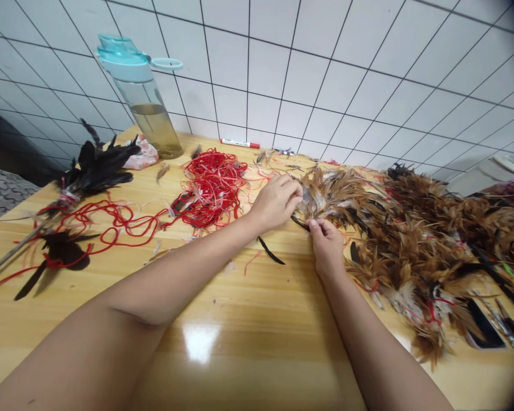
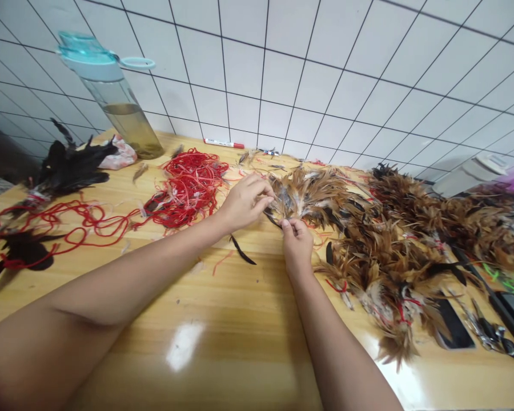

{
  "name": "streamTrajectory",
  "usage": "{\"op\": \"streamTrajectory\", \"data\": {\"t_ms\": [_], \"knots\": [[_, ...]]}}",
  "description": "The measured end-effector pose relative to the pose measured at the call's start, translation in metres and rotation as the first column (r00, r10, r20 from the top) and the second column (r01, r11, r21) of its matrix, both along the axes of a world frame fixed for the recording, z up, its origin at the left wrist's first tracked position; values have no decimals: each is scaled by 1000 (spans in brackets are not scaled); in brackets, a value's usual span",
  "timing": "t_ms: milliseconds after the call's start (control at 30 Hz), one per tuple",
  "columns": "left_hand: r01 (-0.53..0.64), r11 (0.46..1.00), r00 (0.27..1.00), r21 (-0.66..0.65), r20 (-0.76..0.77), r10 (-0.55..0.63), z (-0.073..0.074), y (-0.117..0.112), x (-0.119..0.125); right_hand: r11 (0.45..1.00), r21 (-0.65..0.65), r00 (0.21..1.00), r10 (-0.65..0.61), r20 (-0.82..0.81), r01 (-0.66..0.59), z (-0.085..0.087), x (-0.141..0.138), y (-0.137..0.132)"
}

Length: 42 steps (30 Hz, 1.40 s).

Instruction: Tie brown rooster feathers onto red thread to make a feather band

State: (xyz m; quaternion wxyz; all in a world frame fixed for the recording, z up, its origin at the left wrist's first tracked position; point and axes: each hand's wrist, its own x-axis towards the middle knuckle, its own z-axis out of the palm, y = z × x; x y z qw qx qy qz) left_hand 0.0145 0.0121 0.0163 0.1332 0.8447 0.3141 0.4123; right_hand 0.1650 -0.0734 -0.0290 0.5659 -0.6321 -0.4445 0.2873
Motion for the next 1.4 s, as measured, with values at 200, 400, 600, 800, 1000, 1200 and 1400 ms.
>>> {"op": "streamTrajectory", "data": {"t_ms": [200,400,600,800,1000,1200,1400], "knots": [[247,759,967,-602,101,-235,-10,0,11,1000,6,1000,23,-10,-23,1,-2,-1],[314,725,947,-613,150,-284,-15,-2,15,998,-8,957,62,285,-62,0,-1,-3],[401,638,914,-657,247,-321,-21,1,14,996,-2,920,78,383,-84,-1,0,-2],[357,699,934,-620,222,-281,-17,0,14,997,4,935,69,349,-75,-2,-1,-2],[113,836,985,-537,172,-22,-17,21,-3,1000,-6,999,-21,-33,21,1,-4,-1],[4,974,987,-225,-158,-41,-31,31,-12,999,15,991,-46,-129,48,2,-6,-1],[71,995,947,-75,-309,-91,-34,24,-9,999,17,996,-35,-78,37,2,-7,-2]]}}
